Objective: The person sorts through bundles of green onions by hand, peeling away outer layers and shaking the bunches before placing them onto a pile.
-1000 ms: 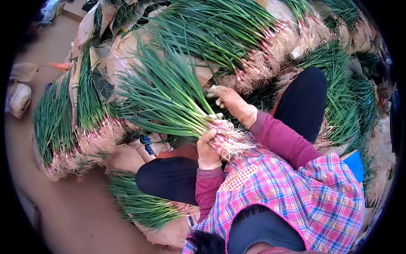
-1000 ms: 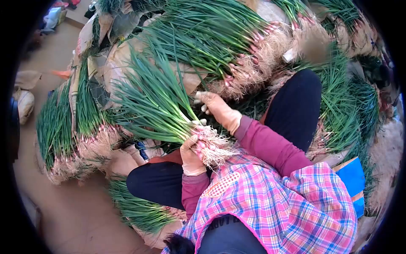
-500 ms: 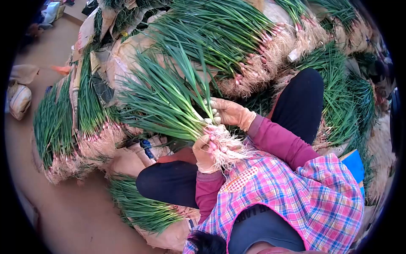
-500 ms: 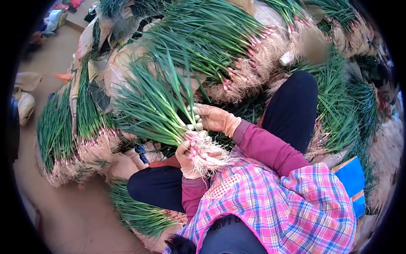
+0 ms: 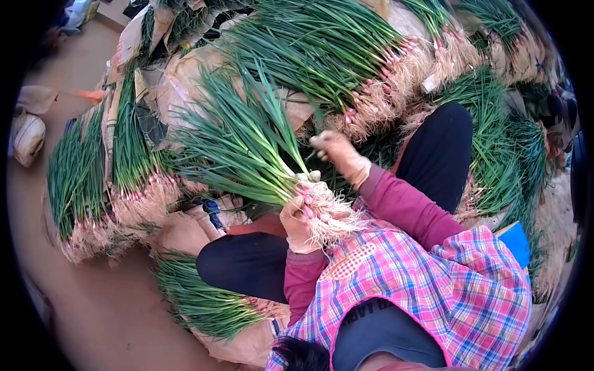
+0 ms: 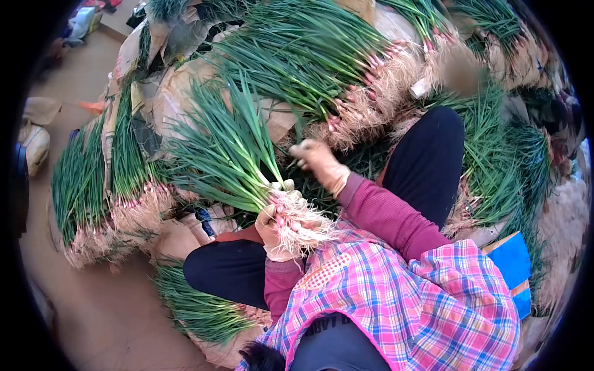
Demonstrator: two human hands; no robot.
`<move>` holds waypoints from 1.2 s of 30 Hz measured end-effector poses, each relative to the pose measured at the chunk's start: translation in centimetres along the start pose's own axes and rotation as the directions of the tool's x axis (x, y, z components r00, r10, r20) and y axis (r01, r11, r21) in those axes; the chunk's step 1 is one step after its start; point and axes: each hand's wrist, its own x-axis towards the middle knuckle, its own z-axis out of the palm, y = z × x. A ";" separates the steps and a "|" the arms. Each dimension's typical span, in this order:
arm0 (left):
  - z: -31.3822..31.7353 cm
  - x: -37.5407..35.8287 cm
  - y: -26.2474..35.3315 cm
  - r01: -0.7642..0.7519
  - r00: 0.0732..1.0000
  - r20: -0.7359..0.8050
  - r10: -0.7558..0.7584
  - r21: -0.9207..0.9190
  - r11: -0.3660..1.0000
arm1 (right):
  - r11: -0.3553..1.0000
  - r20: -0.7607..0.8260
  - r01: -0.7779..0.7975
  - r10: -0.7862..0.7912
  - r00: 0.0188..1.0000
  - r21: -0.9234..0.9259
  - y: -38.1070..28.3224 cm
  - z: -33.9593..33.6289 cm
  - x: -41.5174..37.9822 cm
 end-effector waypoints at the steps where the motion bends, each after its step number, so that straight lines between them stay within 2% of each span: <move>1: 0.8 -0.2 0.2 -0.035 0.999 0.036 0.035 0.010 0.999 | 0.992 -0.101 0.055 -0.067 0.993 -0.117 0.8 -2.0 1.2; 2: 1.8 -0.1 -0.1 -0.043 0.998 0.041 0.045 -0.067 0.997 | 0.790 -0.012 0.180 -0.230 0.973 -0.586 0.7 -3.3 0.7; 3: 2.7 0.1 0.1 -0.045 0.998 0.043 0.048 -0.072 0.996 | 0.618 0.152 0.181 -0.100 0.983 -0.765 -1.0 -3.6 -0.8; 4: 3.4 0.1 0.2 -0.053 0.992 0.107 0.062 -0.087 0.995 | 0.500 0.102 0.254 -0.312 0.945 -0.828 -2.6 -3.8 -1.8; 5: 3.7 -0.1 0.2 -0.060 0.982 0.171 0.078 -0.107 0.992 | 0.360 0.076 0.294 -0.513 0.855 -0.885 -3.9 -4.2 -2.0; 6: 0.6 0.6 -0.3 0.012 0.968 0.250 0.010 -0.089 0.996 | 0.353 -0.064 0.212 -0.631 0.773 -0.911 -5.8 -5.4 -0.7; 7: 2.4 0.5 -0.1 -0.022 0.971 0.237 0.030 -0.037 0.999 | 0.360 -0.190 0.133 -0.730 0.656 -0.924 -7.5 -6.8 1.2; 9: 2.5 0.7 -0.4 -0.003 0.991 0.131 0.003 -0.006 1.000 | 0.117 -0.044 0.048 -0.673 0.739 -0.992 -9.4 -8.4 3.4; 10: 2.9 1.0 -0.4 -0.016 0.990 0.138 0.019 -0.021 1.000 | 0.389 -0.126 0.064 -0.443 0.887 -0.919 -9.8 -7.8 3.4; 11: 3.4 0.7 -0.9 -0.073 0.987 0.145 0.073 -0.007 0.997 | 0.593 -0.118 0.087 -0.298 0.947 -0.801 -9.1 -7.3 2.1; 13: 3.6 1.4 -1.5 -0.018 1.000 0.011 0.018 -0.019 1.000 | 0.888 0.060 0.033 -0.007 0.998 -0.459 -8.6 -5.1 -1.7; 14: 0.8 1.8 -1.5 0.084 0.990 0.114 -0.086 0.023 0.996 | 0.899 0.152 0.122 -0.063 0.986 -0.421 -7.3 -3.7 -3.6; 15: 2.1 1.9 -2.0 0.073 0.997 0.019 -0.073 0.012 0.997 | 0.904 0.240 0.203 -0.117 0.964 -0.376 -6.3 -2.7 -4.6; 17: 0.4 2.5 -2.5 0.122 0.988 0.083 -0.127 0.065 0.990 | 0.986 0.161 0.137 -0.120 0.980 -0.094 -4.0 -1.2 -4.0; 18: 0.0 2.5 -2.3 0.145 0.988 0.035 -0.150 0.119 0.982 | 0.997 0.310 -0.024 0.000 0.951 0.074 -3.9 -1.2 -3.4; 19: -0.3 2.5 -2.2 0.130 0.989 0.052 -0.139 0.159 0.979 | 0.991 0.328 -0.096 0.062 0.943 0.088 -3.5 -1.1 -3.3; 21: 0.5 1.4 -2.3 0.103 0.992 0.056 -0.111 0.124 0.987 | 0.999 0.214 -0.042 0.037 0.976 0.019 -2.8 -1.0 -3.6; 22: 1.1 1.4 -2.1 0.025 0.998 0.050 -0.029 0.077 0.997 | 0.990 0.095 -0.069 0.057 0.994 0.126 -3.4 -0.6 -3.9; 23: 1.5 1.0 -1.5 0.095 0.988 0.127 -0.092 -0.013 0.995 | 0.940 0.008 -0.117 0.121 0.993 0.322 -3.0 -1.1 -3.2; 25: 3.4 0.5 -0.8 0.006 0.993 0.117 -0.001 -0.048 0.999 | 0.935 -0.003 -0.025 0.027 1.000 0.355 -2.3 -2.6 -1.2; 26: 3.6 0.6 -0.7 -0.025 0.994 0.109 0.022 0.021 0.999 | 0.898 0.214 -0.086 -0.009 0.977 0.431 -1.8 -2.5 -1.2; 27: 3.5 0.7 -0.6 -0.021 0.993 0.114 0.019 0.016 1.000 | 0.858 0.340 -0.233 0.073 0.938 0.458 -2.3 -1.3 -1.3; 29: 3.0 0.3 -0.5 0.144 0.979 0.161 -0.122 -0.129 0.981 | 0.822 0.450 -0.293 0.051 0.892 0.488 -3.4 1.3 -1.2; 30: 2.7 0.5 -0.6 0.131 0.986 0.112 -0.120 -0.092 0.987 | 0.743 0.584 -0.375 -0.027 0.811 0.555 -3.3 1.4 -0.7; 31: 2.5 0.7 -0.6 0.091 0.990 0.116 -0.083 -0.065 0.994 | 0.766 0.539 -0.343 -0.005 0.843 0.544 -2.7 2.0 -0.7; 33: 1.7 0.4 -0.4 0.106 0.984 0.151 -0.092 -0.091 0.990 | 0.655 0.457 -0.512 0.274 0.846 0.556 -2.9 2.5 -2.0; 34: 1.1 0.4 -0.5 0.107 0.984 0.151 -0.093 -0.090 0.990 | 0.616 0.503 -0.495 0.179 0.846 0.613 -1.8 1.8 -1.6; 35: 0.4 0.3 -0.9 0.036 0.991 0.127 -0.030 -0.043 0.998 | 0.561 0.325 -0.378 0.198 0.925 0.736 2.8 0.6 3.0; 36: 0.0 0.3 -1.2 -0.033 0.994 0.105 0.032 0.005 0.999 | 0.783 0.061 -0.178 0.177 0.982 0.596 1.2 0.5 2.3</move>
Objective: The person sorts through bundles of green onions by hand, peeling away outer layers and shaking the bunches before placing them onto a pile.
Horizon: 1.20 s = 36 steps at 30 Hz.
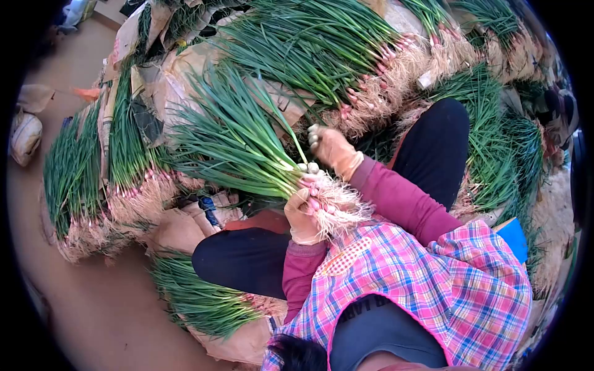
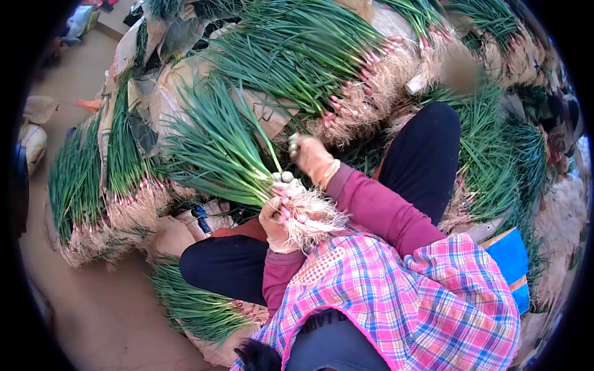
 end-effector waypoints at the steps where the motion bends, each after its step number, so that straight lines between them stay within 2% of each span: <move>1: 0.8 0.3 0.1 -0.048 0.997 0.057 0.051 -0.053 0.997 | 0.946 -0.142 0.186 -0.229 0.963 -0.264 -1.0 0.9 -0.9; 2: 1.8 0.0 0.0 -0.059 0.996 0.060 0.064 -0.086 0.995 | 0.752 0.128 0.303 -0.283 0.951 -0.586 -1.2 -0.4 -1.7; 3: 3.1 -0.2 0.0 -0.073 0.995 0.061 0.081 -0.124 0.990 | 0.519 0.120 0.178 -0.144 0.982 -0.836 -1.7 0.0 -3.7; 4: 3.5 -0.2 0.2 -0.125 0.991 -0.038 0.126 0.022 0.992 | 0.195 0.189 0.280 -0.388 0.902 -0.940 -1.9 -0.6 -4.5; 5: 3.2 0.0 0.5 -0.094 0.995 0.014 0.094 -0.007 0.996 | -0.161 0.317 0.275 -0.568 0.760 -0.948 -2.1 -1.3 -5.3; 6: 2.6 0.6 0.5 -0.043 0.995 0.087 0.047 -0.054 0.998 | -0.170 0.305 0.280 -0.770 0.560 -0.945 -3.3 -1.9 -4.6; 7: 1.9 0.9 0.2 0.007 0.987 0.159 0.008 -0.096 0.995 | -0.181 0.227 0.139 -0.832 0.506 -0.974 -5.4 -1.7 -4.3; 9: 0.2 0.7 -0.2 0.026 0.999 0.021 -0.027 0.044 0.999 | -0.305 0.327 0.136 -0.758 0.565 -0.943 -6.9 -4.1 -0.9; 10: 1.5 1.1 -0.2 0.036 0.999 -0.013 -0.036 -0.013 0.999 | -0.293 0.317 0.136 -0.764 0.562 -0.946 -6.4 -3.7 -1.4; 11: 3.2 1.6 -0.8 -0.065 0.998 0.001 0.065 -0.034 0.997 | -0.154 0.346 0.343 -0.708 0.616 -0.927 -5.8 -3.2 -2.0; 12: 2.9 1.5 -0.6 -0.032 0.999 0.005 0.032 -0.020 0.999 | 0.000 0.398 0.521 -0.644 0.653 -0.854 -5.3 -2.2 -3.0; 13: 2.0 1.1 -0.4 0.002 1.000 0.001 -0.002 -0.009 1.000 | 0.488 0.226 0.439 -0.435 0.871 -0.754 -4.8 1.2 -7.3; 14: 0.9 1.2 -0.4 0.053 0.999 0.009 -0.053 -0.032 0.998 | 0.171 0.559 0.715 -0.512 0.652 -0.678 -2.9 0.2 -7.4; 15: 0.9 1.2 -0.2 0.052 0.999 0.006 -0.052 -0.039 0.998 | 0.009 0.643 0.722 -0.448 0.622 -0.692 -2.0 0.1 -8.8; 17: 1.2 1.0 0.0 0.145 0.985 0.091 -0.144 -0.008 0.989 | -0.113 0.689 0.703 -0.358 0.630 -0.702 -2.6 -0.2 -8.6; 18: 2.9 0.9 -0.2 0.078 0.992 -0.100 -0.074 0.044 0.996 | 0.057 0.544 0.564 -0.201 0.815 -0.824 -3.4 0.0 -8.6; 19: 2.6 0.8 0.0 0.083 0.992 -0.098 -0.077 0.054 0.995 | 0.116 0.596 0.614 -0.152 0.788 -0.781 -3.7 -0.4 -8.0; 21: 2.3 0.5 0.4 0.115 0.992 -0.066 -0.109 0.095 0.989 | 0.270 0.560 0.555 -0.065 0.826 -0.787 -3.8 -1.1 -7.7; 23: 2.8 0.3 0.3 0.092 0.992 -0.089 -0.085 0.077 0.993 | 0.514 0.210 0.276 -0.183 0.960 -0.812 -5.2 -1.8 -6.7; 24: 3.0 0.1 0.6 0.113 0.993 -0.034 -0.112 0.032 0.993 | 0.364 0.230 0.245 -0.086 0.969 -0.899 -4.8 -4.0 -5.5; 25: 3.1 0.0 0.9 0.140 0.990 0.023 -0.140 -0.005 0.990 | 0.215 0.272 0.232 0.181 0.945 -0.949 -4.3 -4.4 -5.8; 27: 2.8 0.0 1.3 0.134 0.990 0.037 -0.136 0.049 0.990 | -0.187 0.341 0.411 0.318 0.885 -0.892 -3.5 -5.2 -7.2; 28: 2.7 -0.2 1.6 0.078 0.995 0.051 -0.080 0.035 0.996 | -0.494 0.543 0.463 -0.022 0.839 -0.735 -3.9 -4.6 -6.7; 29: 2.5 -0.3 1.7 0.021 0.998 0.063 -0.022 0.020 1.000 | -0.583 0.492 0.210 -0.378 0.784 -0.784 -4.7 -3.6 -5.3; 30: 2.1 -0.1 1.4 -0.044 0.979 0.197 0.059 -0.078 0.996 | -0.533 0.424 0.081 -0.562 0.710 -0.842 -6.6 -2.2 -4.2; 31: 1.8 0.4 1.2 -0.092 0.935 0.323 0.147 -0.178 0.980 | -0.627 0.494 0.036 -0.574 0.653 -0.778 -7.8 -2.0 -2.7; 32: 2.1 0.4 1.3 -0.147 0.897 0.375 0.233 -0.244 0.959 | -0.665 0.404 -0.072 -0.532 0.745 -0.743 -7.9 -3.4 1.0; 33: 2.7 0.2 1.6 -0.191 0.851 0.422 0.313 -0.307 0.932 | -0.654 0.396 -0.077 -0.543 0.741 -0.752 -8.1 -3.2 1.7; 34: 3.5 -0.4 1.9 -0.235 0.880 0.335 0.338 -0.311 0.921 | -0.654 0.379 -0.085 -0.534 0.756 -0.752 -8.5 -2.9 2.3; 35: 3.0 -0.5 2.5 -0.248 0.886 0.331 0.324 -0.251 0.936 | -0.659 0.367 -0.086 -0.518 0.773 -0.747 -8.7 -2.6 2.9; 36: 1.9 -0.1 2.9 -0.281 0.883 0.355 0.307 -0.124 0.952 | -0.409 0.312 0.114 -0.458 0.832 -0.906 -10.5 -1.4 1.5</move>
